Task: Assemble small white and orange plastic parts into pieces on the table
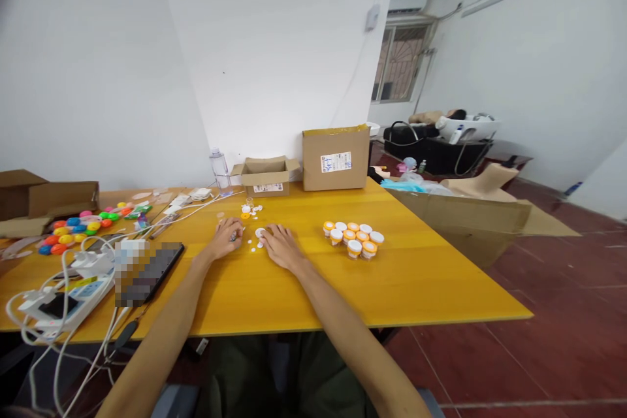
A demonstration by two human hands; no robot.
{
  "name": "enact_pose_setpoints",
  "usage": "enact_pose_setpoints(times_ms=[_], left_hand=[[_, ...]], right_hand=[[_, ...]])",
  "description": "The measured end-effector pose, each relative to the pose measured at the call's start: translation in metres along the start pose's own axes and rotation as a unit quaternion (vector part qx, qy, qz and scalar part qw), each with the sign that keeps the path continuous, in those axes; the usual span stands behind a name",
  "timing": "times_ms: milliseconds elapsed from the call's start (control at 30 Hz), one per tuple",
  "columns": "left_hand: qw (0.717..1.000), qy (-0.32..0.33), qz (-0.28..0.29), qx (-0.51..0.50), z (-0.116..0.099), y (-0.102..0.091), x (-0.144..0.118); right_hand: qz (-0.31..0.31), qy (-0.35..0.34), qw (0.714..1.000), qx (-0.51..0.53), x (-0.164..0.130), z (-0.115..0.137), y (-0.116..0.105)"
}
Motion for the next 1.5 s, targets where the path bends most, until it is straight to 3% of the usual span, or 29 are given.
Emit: enact_pose_setpoints(times_ms=[133, 233, 400, 533, 633, 933, 1100, 1267, 1500], left_hand=[[1.000, -0.001, 0.023, -0.020, -0.004, -0.001, -0.002], [0.999, -0.006, 0.006, -0.038, -0.007, -0.007, -0.002], [0.993, -0.026, -0.095, -0.068, -0.007, -0.028, -0.003], [0.980, -0.043, -0.176, -0.079, -0.002, -0.041, -0.004], [0.975, -0.042, -0.205, -0.074, -0.002, -0.043, -0.005], [0.989, 0.001, -0.141, -0.047, -0.015, -0.028, -0.003], [0.991, 0.012, -0.121, -0.052, -0.014, -0.023, -0.001], [0.996, 0.027, -0.068, -0.043, -0.018, -0.011, 0.000], [0.999, 0.051, 0.012, -0.013, -0.024, 0.007, -0.003]], right_hand=[[-0.018, -0.003, 1.000, 0.016, 0.001, 0.000, -0.005], [-0.045, -0.034, 0.998, 0.030, 0.001, 0.006, -0.011], [-0.032, -0.065, 0.997, 0.024, -0.002, 0.016, -0.010], [-0.027, -0.019, 0.999, -0.004, -0.002, 0.011, 0.001], [-0.020, 0.016, 1.000, -0.015, 0.002, 0.004, 0.012], [-0.001, 0.034, 0.999, -0.001, 0.033, 0.008, 0.032], [-0.015, 0.043, 0.999, 0.013, 0.043, 0.011, 0.033], [-0.071, 0.008, 0.996, 0.055, 0.022, 0.004, 0.021], [-0.027, 0.022, 0.999, 0.025, -0.005, 0.002, 0.015]])
Point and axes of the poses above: each hand's wrist, its own x-axis towards the middle knuckle, its own y-axis out of the palm, z = x × y, the point moved 8 cm from there along x, towards the middle knuckle
